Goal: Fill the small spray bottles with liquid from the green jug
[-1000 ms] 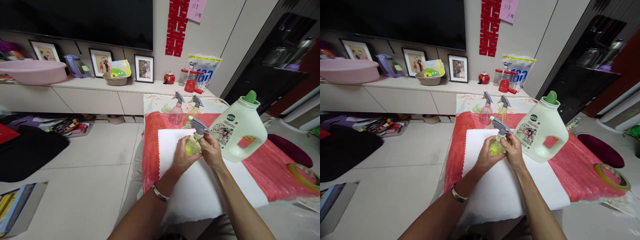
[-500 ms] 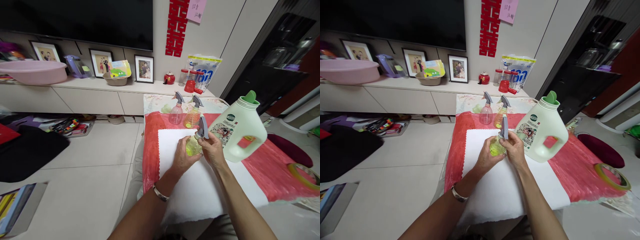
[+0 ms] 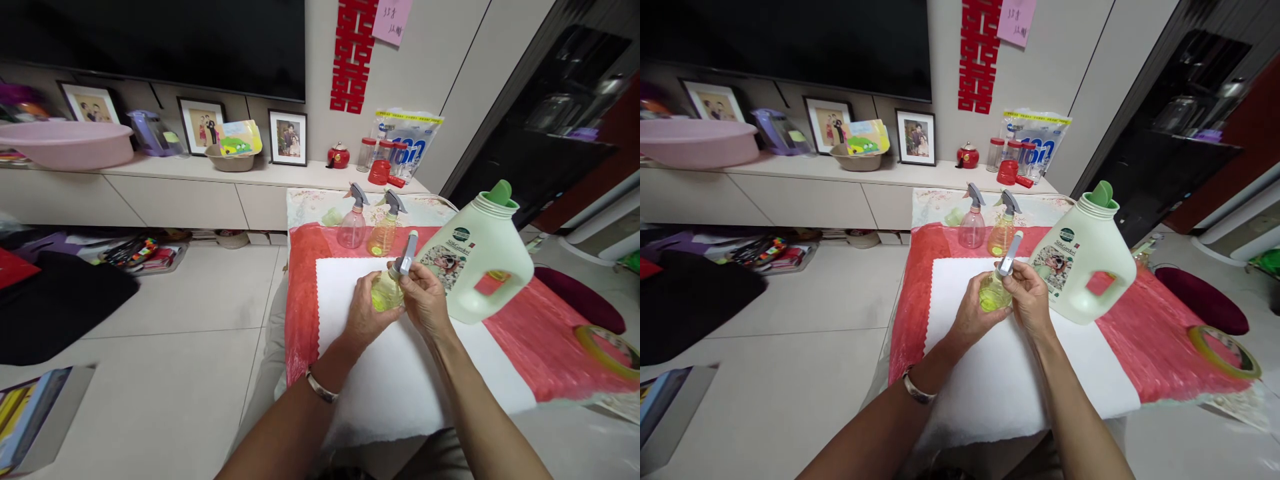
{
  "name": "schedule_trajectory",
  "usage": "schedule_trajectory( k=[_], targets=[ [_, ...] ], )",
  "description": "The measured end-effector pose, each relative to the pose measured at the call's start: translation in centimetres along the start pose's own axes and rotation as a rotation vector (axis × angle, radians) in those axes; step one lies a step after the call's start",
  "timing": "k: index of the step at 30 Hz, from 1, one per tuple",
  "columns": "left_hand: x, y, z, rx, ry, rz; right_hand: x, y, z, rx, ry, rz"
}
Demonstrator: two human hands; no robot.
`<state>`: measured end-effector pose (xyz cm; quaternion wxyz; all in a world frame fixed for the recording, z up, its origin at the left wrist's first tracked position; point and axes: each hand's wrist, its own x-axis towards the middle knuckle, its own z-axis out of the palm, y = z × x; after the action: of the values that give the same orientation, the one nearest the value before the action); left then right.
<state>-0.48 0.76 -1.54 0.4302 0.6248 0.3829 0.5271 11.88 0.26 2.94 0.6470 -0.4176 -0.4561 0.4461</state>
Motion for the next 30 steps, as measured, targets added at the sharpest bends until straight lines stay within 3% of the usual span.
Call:
schedule_trajectory(
  k=[6,14,25,30],
  targets=[
    [-0.05,0.12,-0.04,0.001,-0.004,0.0,0.1,0.28,0.12,-0.017,0.036,0.001],
    [0.01,0.18,0.0,0.008,0.0,-0.014,0.01,-0.63,0.17,-0.037,-0.082,0.071],
    [-0.05,0.08,0.05,-0.024,0.015,0.0,0.02,0.11,0.25,-0.072,0.056,0.02],
    [-0.07,0.28,-0.09,-0.014,-0.011,-0.023,0.01,-0.61,0.12,-0.064,-0.046,0.051]
  ],
)
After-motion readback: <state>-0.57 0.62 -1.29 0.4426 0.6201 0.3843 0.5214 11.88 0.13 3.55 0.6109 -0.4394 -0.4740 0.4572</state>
